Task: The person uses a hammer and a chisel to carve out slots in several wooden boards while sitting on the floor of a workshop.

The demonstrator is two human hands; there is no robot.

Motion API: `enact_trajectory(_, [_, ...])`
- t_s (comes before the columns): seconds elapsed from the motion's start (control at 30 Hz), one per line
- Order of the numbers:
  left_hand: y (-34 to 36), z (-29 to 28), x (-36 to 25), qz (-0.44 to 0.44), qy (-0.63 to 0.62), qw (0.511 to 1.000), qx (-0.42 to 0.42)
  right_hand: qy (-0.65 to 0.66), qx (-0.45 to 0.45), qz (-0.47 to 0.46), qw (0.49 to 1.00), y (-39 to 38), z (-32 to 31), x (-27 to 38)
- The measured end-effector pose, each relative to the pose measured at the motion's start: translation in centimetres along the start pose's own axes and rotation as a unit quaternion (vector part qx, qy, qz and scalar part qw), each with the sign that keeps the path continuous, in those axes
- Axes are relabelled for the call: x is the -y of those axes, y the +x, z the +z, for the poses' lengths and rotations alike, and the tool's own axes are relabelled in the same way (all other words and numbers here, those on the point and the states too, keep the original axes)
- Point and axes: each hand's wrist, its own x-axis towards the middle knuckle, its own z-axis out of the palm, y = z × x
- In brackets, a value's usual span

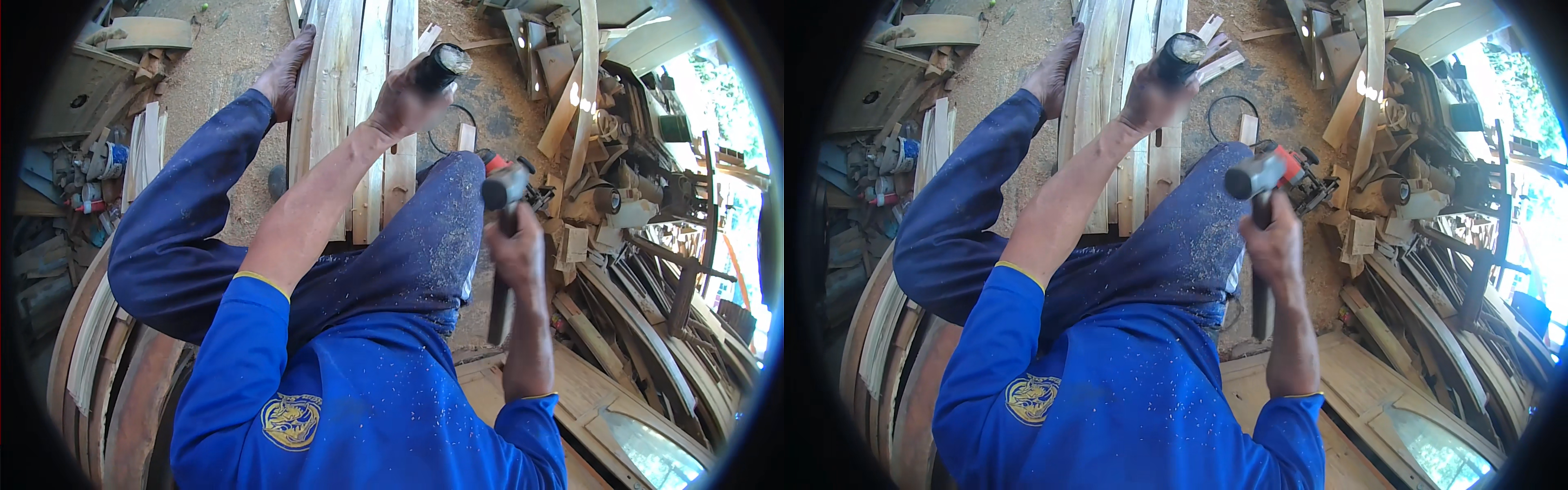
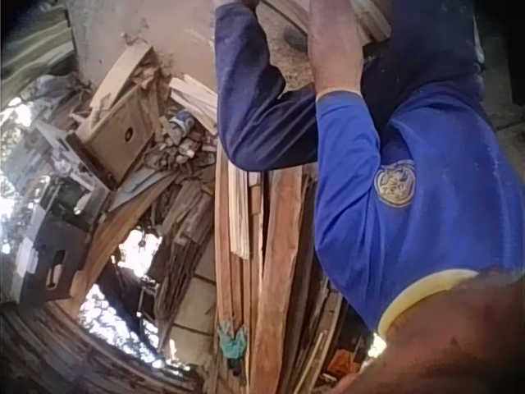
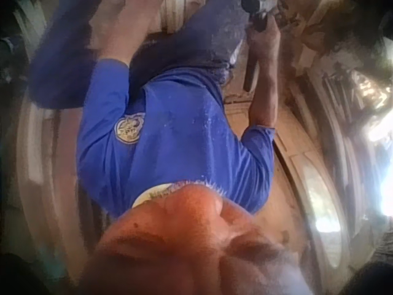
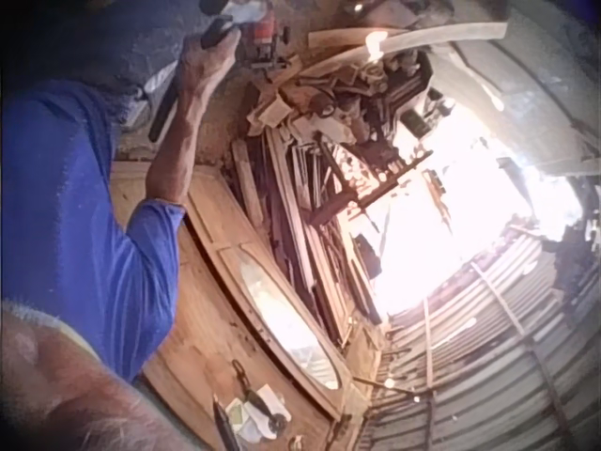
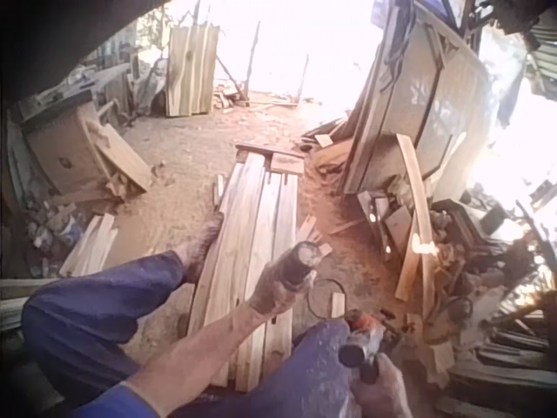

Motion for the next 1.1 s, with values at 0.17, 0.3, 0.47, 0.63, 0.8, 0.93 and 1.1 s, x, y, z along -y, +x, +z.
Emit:
enact_trajectory(0.17, [-1.6,-1.0,-0.4,0.048,-0.016,0.999,-0.011,0.112,-0.204,-0.262,0.937,-0.3,-5.0,11.1])
enact_trajectory(0.3, [-1.8,0.2,-0.9,0.066,0.006,0.998,0.008,-0.017,-0.158,-0.38,0.911,2.8,-4.4,10.7])
enact_trajectory(0.47, [-3.3,0.3,0.2,-0.017,-0.069,0.997,0.021,-0.267,0.0,-0.263,0.927,5.2,-2.6,15.6])
enact_trajectory(0.63, [-2.0,-1.0,-0.7,-0.052,-0.042,0.998,-0.001,-0.059,-0.228,-0.38,0.895,0.0,-7.7,21.9])
enact_trajectory(0.8, [-2.0,2.2,-1.0,-0.074,-0.034,0.996,0.02,-0.322,-0.036,-0.225,0.919,7.6,-0.8,13.4])
enact_trajectory(0.93, [-2.0,-0.7,0.3,-0.068,-0.035,0.997,-0.006,-0.283,-0.111,-0.337,0.891,5.4,-5.2,21.5])
enact_trajectory(1.1, [-1.5,0.4,-0.5,-0.066,-0.038,0.996,0.036,-0.02,-0.274,-0.476,0.835,3.6,-8.4,23.1])
